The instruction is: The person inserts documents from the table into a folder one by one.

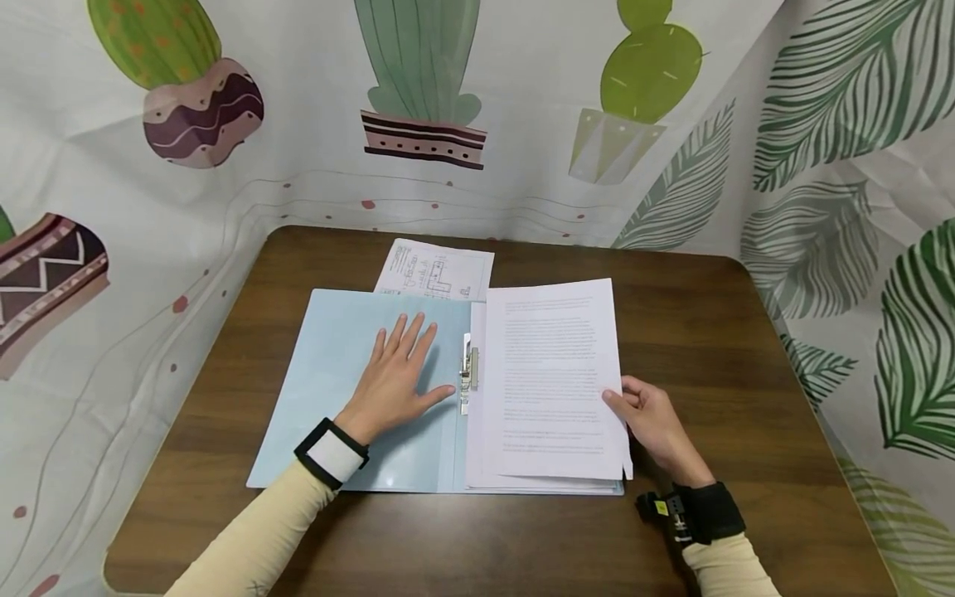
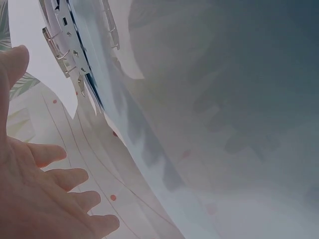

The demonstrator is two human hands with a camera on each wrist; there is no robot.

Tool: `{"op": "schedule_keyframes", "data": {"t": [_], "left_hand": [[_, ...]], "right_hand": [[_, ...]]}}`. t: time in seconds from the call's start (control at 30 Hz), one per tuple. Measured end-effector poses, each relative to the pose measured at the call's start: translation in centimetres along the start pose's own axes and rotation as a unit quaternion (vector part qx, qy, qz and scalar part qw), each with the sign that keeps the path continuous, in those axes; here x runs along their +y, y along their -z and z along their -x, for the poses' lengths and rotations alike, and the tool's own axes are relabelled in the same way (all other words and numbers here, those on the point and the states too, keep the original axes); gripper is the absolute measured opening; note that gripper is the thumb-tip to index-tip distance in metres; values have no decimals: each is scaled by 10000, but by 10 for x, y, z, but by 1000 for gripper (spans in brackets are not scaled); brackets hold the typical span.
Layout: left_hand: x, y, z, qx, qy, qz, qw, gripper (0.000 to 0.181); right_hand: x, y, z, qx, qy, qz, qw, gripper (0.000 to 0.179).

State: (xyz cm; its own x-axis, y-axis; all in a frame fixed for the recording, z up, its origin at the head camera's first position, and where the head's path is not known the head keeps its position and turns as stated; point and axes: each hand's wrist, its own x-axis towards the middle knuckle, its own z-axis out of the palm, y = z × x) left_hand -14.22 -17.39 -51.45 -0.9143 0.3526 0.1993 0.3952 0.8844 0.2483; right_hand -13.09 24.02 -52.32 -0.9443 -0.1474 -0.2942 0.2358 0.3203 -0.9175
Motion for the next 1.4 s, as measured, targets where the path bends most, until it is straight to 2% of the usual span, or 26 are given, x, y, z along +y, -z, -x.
{"op": "schedule_keyframes", "data": {"t": [0.33,0.67,0.97,1.23,1.4], "left_hand": [[0,-3,1,-15,21,52,10000,100],[3,-3,1,-90,54,88,9999,98],[3,-5,2,-92,47,89,9999,98],[3,-5,1,-104,92,41,9999,97],[5,-5,-1,-149,87,-28,9998,97]], "right_hand": [[3,-6,1,-52,5,-14,10000,39],[5,-14,0,-136,-180,-63,9997,39],[3,-20,0,-181,-116,25,9998,41],[1,-22,-3,-97,118,663,9977,40],[-1,-23,-3,85,358,1251,9915,42]]}}
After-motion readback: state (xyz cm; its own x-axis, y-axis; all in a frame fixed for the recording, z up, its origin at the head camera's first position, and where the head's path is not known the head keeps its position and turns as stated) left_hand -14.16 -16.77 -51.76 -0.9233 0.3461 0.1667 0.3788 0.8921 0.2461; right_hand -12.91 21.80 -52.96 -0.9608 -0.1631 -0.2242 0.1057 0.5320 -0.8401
